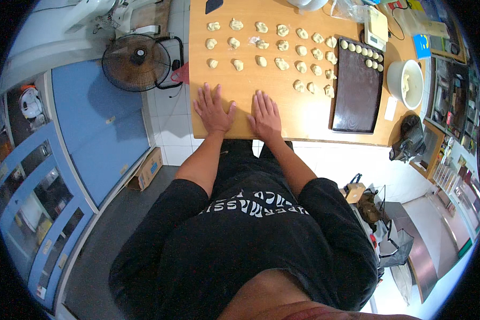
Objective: The person shapes small pieces of dough by hand, rolling them into balls and flattening them on a tray.
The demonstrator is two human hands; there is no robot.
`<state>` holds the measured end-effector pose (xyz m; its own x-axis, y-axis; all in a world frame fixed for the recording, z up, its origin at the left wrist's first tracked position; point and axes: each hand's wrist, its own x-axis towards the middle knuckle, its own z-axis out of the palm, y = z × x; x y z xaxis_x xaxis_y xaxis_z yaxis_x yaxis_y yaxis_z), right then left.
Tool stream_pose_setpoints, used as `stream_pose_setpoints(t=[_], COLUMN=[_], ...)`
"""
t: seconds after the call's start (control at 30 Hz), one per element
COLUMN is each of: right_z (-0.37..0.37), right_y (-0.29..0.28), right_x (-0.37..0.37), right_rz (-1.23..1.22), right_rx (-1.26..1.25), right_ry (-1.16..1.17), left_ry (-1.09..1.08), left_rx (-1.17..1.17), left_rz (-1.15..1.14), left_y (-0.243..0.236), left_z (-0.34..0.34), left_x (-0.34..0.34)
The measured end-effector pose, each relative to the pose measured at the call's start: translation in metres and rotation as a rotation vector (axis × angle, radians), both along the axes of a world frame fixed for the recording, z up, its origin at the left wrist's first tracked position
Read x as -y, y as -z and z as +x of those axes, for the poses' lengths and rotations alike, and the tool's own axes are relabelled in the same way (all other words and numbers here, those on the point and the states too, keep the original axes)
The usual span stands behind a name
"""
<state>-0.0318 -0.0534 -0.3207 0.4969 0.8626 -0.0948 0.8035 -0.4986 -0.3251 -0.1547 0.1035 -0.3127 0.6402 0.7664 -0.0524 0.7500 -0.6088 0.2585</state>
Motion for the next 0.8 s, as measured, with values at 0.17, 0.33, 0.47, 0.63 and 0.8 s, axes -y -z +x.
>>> stream_pose_setpoints(t=[0.17,0.33,0.47,0.63,0.8], right_z=[0.014,0.040,0.030,-0.001,0.019], right_y=[0.001,-0.009,-0.004,-0.006,0.002], right_x=[0.046,-0.005,-0.025,0.010,0.031], right_rz=[-0.034,0.183,0.147,-0.006,0.120], right_rx=[-0.055,-0.042,-0.029,-0.057,-0.031], right_ry=[0.051,0.252,0.060,0.012,0.218], left_ry=[-0.010,-0.008,0.002,-0.015,-0.024], left_rx=[-0.022,-0.021,-0.018,-0.027,-0.013], left_rz=[0.009,0.008,0.022,-0.006,-0.019], left_y=[0.000,0.002,0.002,0.002,0.004], left_z=[0.001,0.000,0.000,0.000,-0.001], left_x=[0.004,0.001,0.001,0.000,0.001])
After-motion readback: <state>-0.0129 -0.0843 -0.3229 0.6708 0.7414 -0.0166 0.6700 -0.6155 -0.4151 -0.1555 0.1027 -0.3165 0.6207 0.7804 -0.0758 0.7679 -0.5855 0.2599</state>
